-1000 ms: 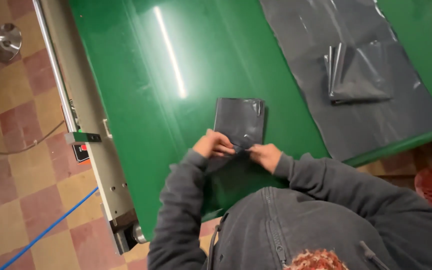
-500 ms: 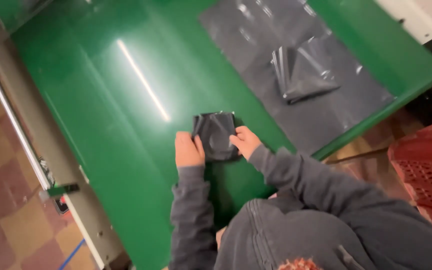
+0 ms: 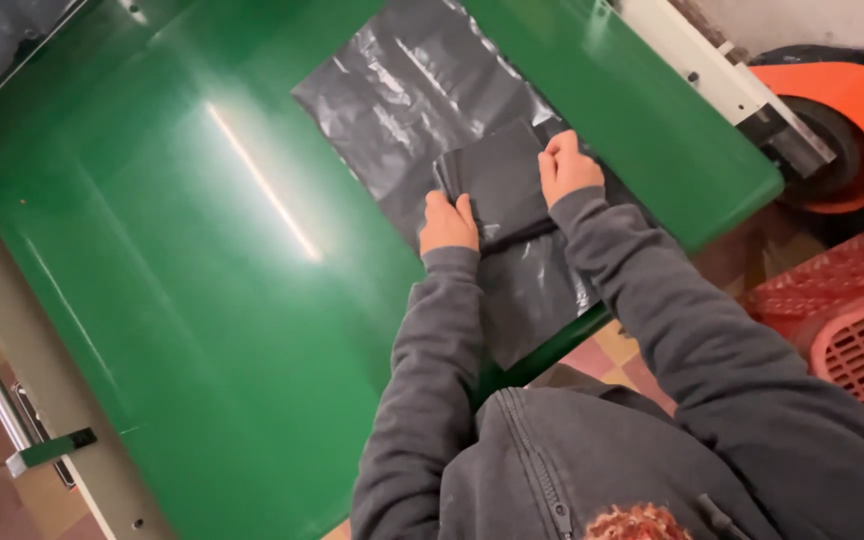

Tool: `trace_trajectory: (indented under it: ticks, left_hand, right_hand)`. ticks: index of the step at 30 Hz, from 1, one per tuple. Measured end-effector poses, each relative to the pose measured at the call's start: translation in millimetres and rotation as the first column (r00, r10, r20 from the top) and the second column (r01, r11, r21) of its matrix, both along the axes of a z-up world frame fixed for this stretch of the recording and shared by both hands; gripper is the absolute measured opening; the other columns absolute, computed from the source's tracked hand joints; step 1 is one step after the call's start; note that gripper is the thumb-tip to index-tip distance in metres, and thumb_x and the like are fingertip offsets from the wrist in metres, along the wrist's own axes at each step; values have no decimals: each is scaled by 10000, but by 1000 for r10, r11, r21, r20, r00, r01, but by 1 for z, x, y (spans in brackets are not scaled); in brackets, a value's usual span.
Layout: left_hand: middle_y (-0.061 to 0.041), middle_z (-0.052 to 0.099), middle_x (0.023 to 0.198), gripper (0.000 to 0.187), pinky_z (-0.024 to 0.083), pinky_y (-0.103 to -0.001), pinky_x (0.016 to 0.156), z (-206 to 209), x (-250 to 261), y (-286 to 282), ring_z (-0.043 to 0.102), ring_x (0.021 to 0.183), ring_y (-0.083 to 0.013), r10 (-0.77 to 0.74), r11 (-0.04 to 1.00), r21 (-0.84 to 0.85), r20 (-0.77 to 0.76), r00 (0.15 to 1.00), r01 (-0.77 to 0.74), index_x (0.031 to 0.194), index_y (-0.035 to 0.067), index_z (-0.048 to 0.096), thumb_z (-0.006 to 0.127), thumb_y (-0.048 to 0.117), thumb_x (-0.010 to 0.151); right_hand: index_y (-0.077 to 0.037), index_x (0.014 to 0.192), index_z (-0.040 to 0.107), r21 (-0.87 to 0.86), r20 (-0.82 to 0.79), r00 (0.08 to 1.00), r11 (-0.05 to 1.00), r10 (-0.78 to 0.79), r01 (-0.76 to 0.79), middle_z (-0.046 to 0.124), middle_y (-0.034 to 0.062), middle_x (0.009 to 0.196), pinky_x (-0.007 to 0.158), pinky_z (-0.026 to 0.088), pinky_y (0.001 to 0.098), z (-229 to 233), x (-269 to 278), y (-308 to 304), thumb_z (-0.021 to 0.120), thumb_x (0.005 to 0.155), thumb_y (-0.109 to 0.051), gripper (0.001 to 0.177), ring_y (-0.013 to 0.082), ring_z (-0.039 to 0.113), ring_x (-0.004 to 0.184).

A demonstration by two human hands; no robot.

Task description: Folding plastic bags coming off a conveyor belt and placing them into a collection bin.

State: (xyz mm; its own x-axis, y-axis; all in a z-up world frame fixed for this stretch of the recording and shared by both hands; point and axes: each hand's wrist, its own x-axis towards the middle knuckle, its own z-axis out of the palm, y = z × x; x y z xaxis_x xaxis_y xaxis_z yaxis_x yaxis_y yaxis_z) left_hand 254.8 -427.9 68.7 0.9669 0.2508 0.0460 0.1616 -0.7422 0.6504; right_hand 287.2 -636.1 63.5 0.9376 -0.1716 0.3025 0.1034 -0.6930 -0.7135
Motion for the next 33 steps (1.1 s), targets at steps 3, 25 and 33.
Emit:
trace_trajectory:
  ticks: [3,25,33]
  left_hand:
    - [-252,700,1065,507,520,-575,792,20,7,-7,666,934,-498,58,991,127,-206,977,-32,1121,36,505,538,522,978]
    - [-242,698,1124,848,511,-456,946,-31,32,4,674,1081,-416,52,978,-170,-377,925,-125,1269,-35,519,758,601,763]
    - [-193,678,1144,576,502,-384,942,-22,-104,183,653,1041,-274,-79,963,-267,-152,985,36,1270,-32,588,816,292,850]
  right_hand:
    - [-111,1094,537,-186,-79,994,981,-72,56,664,108,699,624,491,518,-12,2,-1,643,1034,-209,156,383,661,683]
    - [-64,1191,604,156,-499,857,986,128,-57,768,84,964,819,568,377,-18,0,-40,846,754,-358,580,236,734,885]
    - [-21,1170,606,-551,-425,886,829,-186,-90,659,195,1135,820,534,506,71,-76,-102,897,701,-474,714,406,626,1060]
